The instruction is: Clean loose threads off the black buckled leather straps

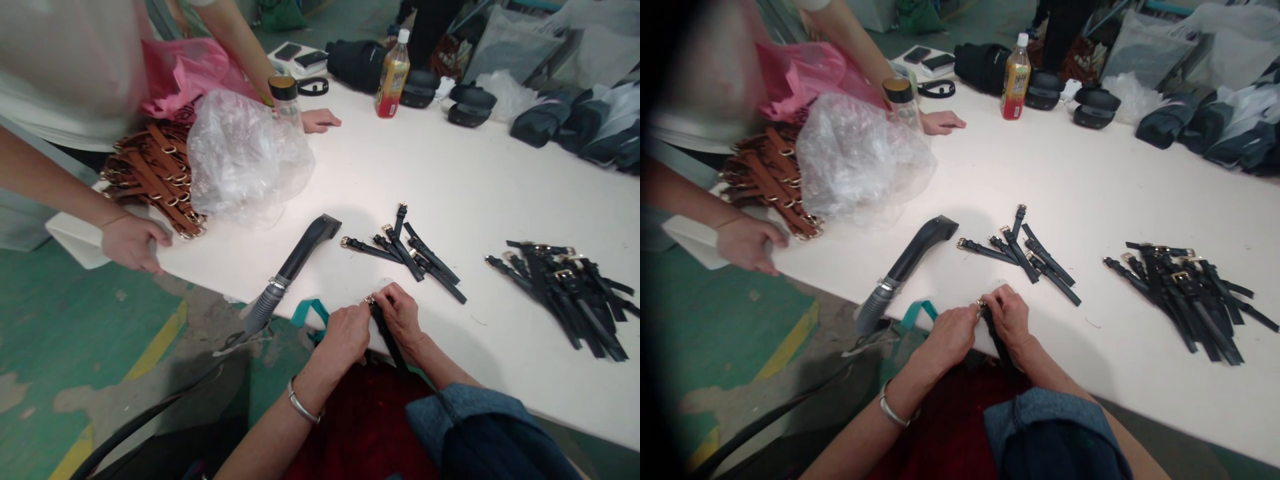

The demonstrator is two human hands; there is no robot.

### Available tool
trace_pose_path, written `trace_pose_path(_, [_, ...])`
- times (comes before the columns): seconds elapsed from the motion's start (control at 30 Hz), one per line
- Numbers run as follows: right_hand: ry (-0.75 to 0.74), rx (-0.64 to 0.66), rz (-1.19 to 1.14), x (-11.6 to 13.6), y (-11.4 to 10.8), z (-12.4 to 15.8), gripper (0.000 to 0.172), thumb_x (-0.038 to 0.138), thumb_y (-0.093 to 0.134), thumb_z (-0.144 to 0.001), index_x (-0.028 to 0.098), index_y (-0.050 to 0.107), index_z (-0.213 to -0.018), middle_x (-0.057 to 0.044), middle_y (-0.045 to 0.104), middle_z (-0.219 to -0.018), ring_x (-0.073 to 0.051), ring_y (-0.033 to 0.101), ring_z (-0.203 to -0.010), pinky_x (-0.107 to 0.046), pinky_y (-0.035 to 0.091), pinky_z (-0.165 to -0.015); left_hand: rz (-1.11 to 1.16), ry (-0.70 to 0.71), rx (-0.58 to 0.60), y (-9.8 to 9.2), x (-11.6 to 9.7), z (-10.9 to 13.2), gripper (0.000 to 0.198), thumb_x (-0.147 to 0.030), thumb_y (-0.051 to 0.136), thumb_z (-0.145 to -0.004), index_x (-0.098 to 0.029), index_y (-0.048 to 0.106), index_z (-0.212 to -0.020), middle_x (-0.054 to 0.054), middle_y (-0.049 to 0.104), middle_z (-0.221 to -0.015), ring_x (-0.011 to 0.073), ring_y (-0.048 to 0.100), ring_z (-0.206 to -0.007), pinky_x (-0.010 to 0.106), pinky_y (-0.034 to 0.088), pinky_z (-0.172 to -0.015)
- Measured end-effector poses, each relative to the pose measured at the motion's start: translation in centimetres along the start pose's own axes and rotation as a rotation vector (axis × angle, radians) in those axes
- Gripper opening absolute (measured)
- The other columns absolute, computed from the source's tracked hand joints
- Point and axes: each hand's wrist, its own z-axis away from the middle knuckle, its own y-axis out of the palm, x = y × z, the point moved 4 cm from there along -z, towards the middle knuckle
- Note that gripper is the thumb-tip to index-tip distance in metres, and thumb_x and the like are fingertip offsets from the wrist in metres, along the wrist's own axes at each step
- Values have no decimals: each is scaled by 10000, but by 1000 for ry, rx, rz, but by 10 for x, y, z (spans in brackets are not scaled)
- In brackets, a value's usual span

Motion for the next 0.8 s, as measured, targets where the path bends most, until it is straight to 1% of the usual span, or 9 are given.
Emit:
trace_pose_path(0.07, [17,9,0,-2,-11,2,268,401,511,-939,150,591,-986,-36,604,-931,-137,577,-747,-298,507,-676,43,-15,-21,0,4,0,272,-162,332,-906,-132,568,-1037,141,684,-892,296,654,-836,388,476,-713])
trace_pose_path(0.17, [53,37,11,-18,-38,11,354,412,453,-951,154,575,-741,0,563,-704,-114,503,-589,-239,406,-541,134,-49,-41,-3,13,3,219,-249,393,-909,-163,587,-962,89,683,-833,245,646,-805,319,450,-687])
trace_pose_path(0.27, [135,187,219,-44,-70,30,384,351,484,-903,182,495,-559,8,515,-570,-120,438,-515,-264,289,-499,231,-126,-79,-7,29,6,196,-322,477,-874,-177,604,-912,43,670,-799,185,621,-747,265,420,-647])
trace_pose_path(0.37, [193,337,432,-61,-97,50,70,168,568,-751,216,604,-716,10,610,-665,-150,524,-586,-270,279,-528,334,-191,-120,-11,44,6,172,-282,556,-807,-188,621,-935,8,659,-789,148,597,-716,232,403,-632])
trace_pose_path(0.43, [140,353,444,-56,-103,58,299,85,564,-670,253,633,-908,5,667,-835,-170,583,-685,-275,325,-585,377,-203,-135,-14,48,1,157,-251,555,-791,-192,635,-913,-6,647,-752,140,586,-695,228,395,-630])
trace_pose_path(0.53, [66,265,356,-31,-90,56,347,196,631,-712,261,608,-1052,-19,668,-978,-197,607,-783,-299,375,-668,389,-207,-164,-16,44,-12,162,-269,534,-804,-188,640,-895,1,630,-724,154,567,-677,245,381,-631])
trace_pose_path(0.63, [68,252,264,-9,-54,46,278,415,686,-741,246,626,-954,-11,669,-818,-190,594,-699,-293,365,-612,396,-174,-188,-15,29,-28,167,-303,543,-808,-182,629,-887,17,633,-752,167,561,-703,257,370,-650])
trace_pose_path(0.73, [52,207,315,0,-23,36,239,424,694,-751,219,607,-836,-23,652,-787,-194,573,-681,-295,340,-591,412,-146,-210,-10,17,-40,150,-311,557,-794,-179,603,-848,22,611,-735,170,540,-690,264,348,-646])
trace_pose_path(0.8, [47,185,313,-1,-13,34,204,387,683,-769,209,588,-798,-23,639,-772,-198,564,-692,-298,346,-606,438,-145,-215,-7,14,-45,128,-304,578,-766,-178,580,-787,7,571,-681,162,507,-644,264,327,-617])
